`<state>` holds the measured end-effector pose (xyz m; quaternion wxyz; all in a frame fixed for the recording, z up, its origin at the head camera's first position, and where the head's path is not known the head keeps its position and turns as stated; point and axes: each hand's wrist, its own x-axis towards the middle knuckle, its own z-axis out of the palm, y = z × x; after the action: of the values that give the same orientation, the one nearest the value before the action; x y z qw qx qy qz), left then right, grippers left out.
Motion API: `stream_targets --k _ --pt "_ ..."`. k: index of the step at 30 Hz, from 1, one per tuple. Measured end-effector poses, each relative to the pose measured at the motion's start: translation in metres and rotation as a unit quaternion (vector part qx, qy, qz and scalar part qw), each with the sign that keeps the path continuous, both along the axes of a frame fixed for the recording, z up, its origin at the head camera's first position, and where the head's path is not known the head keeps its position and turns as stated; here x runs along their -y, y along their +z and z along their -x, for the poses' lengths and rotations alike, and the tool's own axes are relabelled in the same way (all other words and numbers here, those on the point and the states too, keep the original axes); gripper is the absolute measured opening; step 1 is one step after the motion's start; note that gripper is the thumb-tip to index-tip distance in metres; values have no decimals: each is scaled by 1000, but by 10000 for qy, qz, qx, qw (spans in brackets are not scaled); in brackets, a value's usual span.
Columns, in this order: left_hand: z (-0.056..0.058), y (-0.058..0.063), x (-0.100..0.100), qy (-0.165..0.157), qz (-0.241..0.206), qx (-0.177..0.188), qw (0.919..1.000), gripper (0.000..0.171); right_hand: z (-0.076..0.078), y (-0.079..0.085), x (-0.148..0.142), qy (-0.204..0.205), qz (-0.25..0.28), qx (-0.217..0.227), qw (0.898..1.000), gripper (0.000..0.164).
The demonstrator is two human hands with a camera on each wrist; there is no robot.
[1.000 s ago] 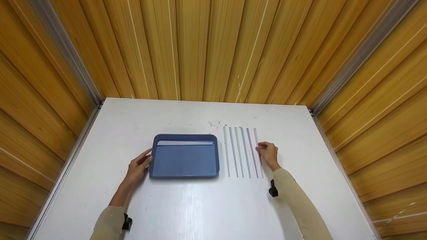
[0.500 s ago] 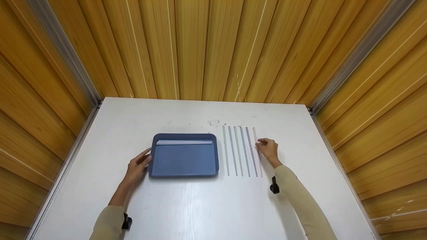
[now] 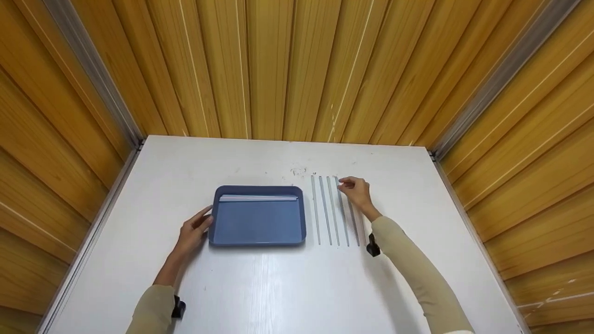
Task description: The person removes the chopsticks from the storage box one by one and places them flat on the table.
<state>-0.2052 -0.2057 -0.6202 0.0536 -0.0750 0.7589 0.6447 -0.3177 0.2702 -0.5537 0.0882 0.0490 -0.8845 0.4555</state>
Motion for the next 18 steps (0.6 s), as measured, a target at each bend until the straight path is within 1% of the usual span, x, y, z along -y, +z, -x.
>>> stream_targets --k 4,6,9,14,15,18 --pt "0 0 0 15 57 12 10000 50 4 12 24 640 31 -39 9979 22" --pt "0 -1 0 1 66 16 10000 50 6 17 37 983 38 -100 9951 22" --pt "1 -2 1 20 45 25 10000 50 7 21 58 1389 17 -256 9900 20" --pt "2 -4 1 11 -21 -10 10000 50 7 20 93 1916 11 -269 9811 18" --pt "1 -1 0 -20 -45 8 10000 50 7 19 100 2000 -1 -227 9795 18" --pt "0 1 0 -86 -109 41 9999 51 6 16 120 2248 -33 -40 9744 20"
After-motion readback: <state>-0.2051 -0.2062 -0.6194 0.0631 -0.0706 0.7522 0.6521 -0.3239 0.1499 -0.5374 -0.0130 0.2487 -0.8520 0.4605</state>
